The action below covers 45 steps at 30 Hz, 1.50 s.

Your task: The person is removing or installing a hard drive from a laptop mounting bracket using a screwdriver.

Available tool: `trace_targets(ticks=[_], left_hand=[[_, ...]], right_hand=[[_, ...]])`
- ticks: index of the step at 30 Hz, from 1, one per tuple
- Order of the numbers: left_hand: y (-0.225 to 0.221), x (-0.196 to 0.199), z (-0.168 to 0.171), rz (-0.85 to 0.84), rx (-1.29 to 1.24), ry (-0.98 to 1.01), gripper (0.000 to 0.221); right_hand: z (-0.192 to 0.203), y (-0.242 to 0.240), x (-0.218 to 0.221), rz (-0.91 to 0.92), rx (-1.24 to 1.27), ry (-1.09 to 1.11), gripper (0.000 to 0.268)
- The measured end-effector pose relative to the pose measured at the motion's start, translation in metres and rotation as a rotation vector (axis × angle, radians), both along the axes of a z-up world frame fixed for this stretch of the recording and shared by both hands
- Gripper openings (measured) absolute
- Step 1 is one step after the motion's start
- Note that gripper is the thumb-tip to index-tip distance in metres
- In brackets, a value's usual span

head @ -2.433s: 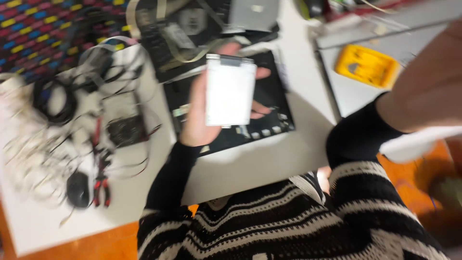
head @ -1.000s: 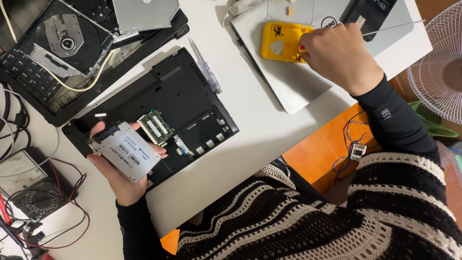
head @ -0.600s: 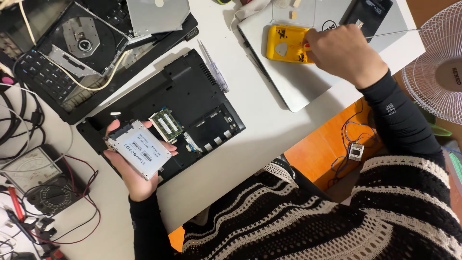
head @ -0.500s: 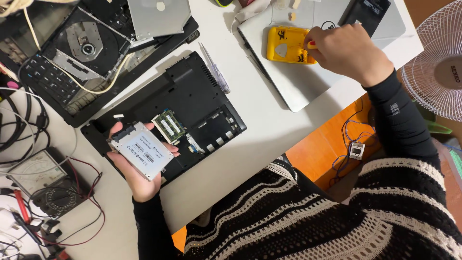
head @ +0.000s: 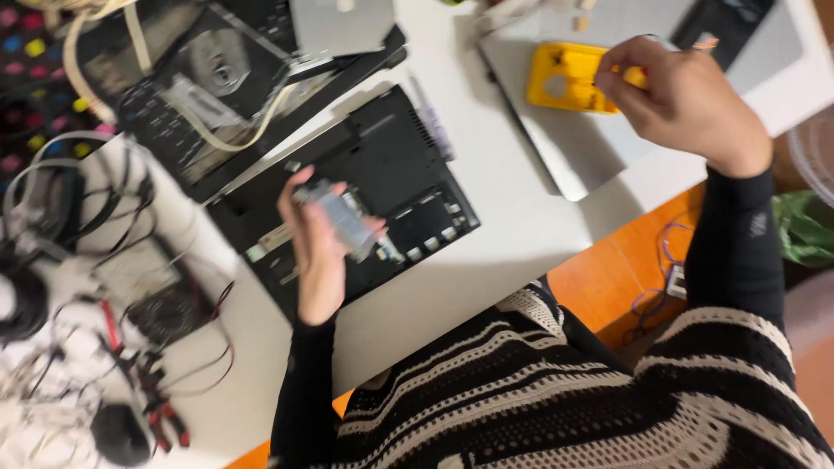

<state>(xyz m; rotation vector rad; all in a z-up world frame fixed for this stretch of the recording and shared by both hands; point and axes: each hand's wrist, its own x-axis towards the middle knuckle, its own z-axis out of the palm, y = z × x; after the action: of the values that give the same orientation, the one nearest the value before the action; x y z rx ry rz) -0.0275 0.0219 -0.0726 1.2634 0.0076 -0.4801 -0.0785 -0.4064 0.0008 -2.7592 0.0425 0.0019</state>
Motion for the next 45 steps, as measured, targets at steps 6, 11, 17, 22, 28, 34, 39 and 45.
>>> trace_targets(ticks=[6, 11, 17, 22, 28, 34, 39, 45], left_hand=[[-0.028, 0.026, 0.029, -0.003, 0.037, -0.168, 0.06], [-0.032, 0.027, 0.055, 0.111, 0.059, -0.267, 0.062], [-0.019, 0.026, 0.076, 0.246, 0.091, -0.365, 0.063], [-0.008, 0.019, 0.09, 0.323, 0.149, -0.511, 0.057], [-0.004, 0.009, 0.099, 0.39, 0.159, -0.524, 0.057], [-0.004, 0.006, 0.096, 0.393, 0.179, -0.55, 0.055], [-0.006, 0.006, 0.091, 0.425, 0.324, -0.634, 0.055], [-0.007, 0.006, 0.086, 0.465, 0.372, -0.696, 0.055]], right_hand=[[0.026, 0.07, 0.006, 0.125, 0.252, -0.061, 0.013], [0.028, 0.133, 0.036, 0.393, 0.554, -0.041, 0.013], [0.044, 0.188, 0.057, 0.454, 0.647, 0.085, 0.013], [0.05, 0.207, 0.067, 0.445, 0.635, 0.139, 0.013], [0.05, 0.218, 0.072, 0.495, 0.599, 0.134, 0.015], [0.048, 0.218, 0.072, 0.511, 0.598, 0.086, 0.015], [0.05, 0.22, 0.07, 0.499, 0.49, 0.033, 0.016], [0.049, 0.225, 0.066, 0.564, 0.346, -0.18, 0.015]])
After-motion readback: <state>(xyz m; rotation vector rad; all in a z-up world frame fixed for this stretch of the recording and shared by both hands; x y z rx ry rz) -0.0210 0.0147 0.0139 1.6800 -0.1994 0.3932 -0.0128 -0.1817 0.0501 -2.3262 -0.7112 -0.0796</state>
